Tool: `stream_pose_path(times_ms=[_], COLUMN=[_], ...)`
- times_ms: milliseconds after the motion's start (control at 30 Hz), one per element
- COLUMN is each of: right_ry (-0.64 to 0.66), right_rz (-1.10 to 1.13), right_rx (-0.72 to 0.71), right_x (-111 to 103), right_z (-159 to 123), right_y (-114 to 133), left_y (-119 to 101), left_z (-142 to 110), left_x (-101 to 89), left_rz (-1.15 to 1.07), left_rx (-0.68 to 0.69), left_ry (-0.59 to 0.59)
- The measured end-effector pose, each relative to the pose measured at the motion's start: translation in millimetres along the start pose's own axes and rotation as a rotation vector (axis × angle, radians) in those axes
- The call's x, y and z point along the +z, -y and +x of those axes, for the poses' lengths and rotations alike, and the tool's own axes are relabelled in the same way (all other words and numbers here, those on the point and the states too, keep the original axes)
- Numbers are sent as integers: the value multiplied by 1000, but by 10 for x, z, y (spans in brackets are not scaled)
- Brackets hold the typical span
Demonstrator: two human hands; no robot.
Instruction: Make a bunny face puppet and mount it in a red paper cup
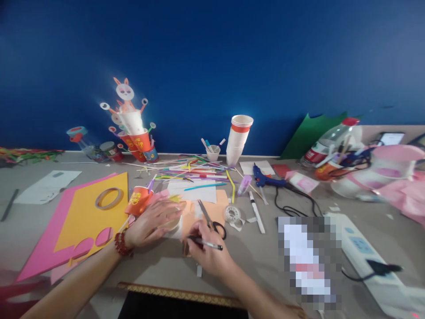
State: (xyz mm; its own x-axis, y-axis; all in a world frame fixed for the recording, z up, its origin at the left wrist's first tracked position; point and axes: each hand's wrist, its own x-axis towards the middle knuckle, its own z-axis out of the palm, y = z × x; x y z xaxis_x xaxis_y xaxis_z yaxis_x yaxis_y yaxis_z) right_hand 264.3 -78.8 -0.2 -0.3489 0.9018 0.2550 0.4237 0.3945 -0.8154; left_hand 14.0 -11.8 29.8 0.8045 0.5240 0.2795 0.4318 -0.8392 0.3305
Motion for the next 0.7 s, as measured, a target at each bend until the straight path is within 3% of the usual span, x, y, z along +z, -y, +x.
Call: stream_pose_path(times_ms=[67, 167, 367, 567, 700], right_ry=[25, 76, 45, 54, 81], right_rz=[96, 151, -53, -303, -345], right_rx=[71, 50, -98, -375, -403], right_x=[30, 70, 199, 327, 362], right_z=[16, 62, 128, 184, 217], right_y=[23, 88, 218, 233, 203], left_y=[3, 1, 2, 20, 0], left_z=[-1, 0, -3, -14, -8], left_x=[-1, -7, -1, 22, 11], left_rz=[22, 34, 25, 25, 8], left_rx=[-5, -8, 6, -10, -20], left_ry=[11, 7, -28, -27, -31])
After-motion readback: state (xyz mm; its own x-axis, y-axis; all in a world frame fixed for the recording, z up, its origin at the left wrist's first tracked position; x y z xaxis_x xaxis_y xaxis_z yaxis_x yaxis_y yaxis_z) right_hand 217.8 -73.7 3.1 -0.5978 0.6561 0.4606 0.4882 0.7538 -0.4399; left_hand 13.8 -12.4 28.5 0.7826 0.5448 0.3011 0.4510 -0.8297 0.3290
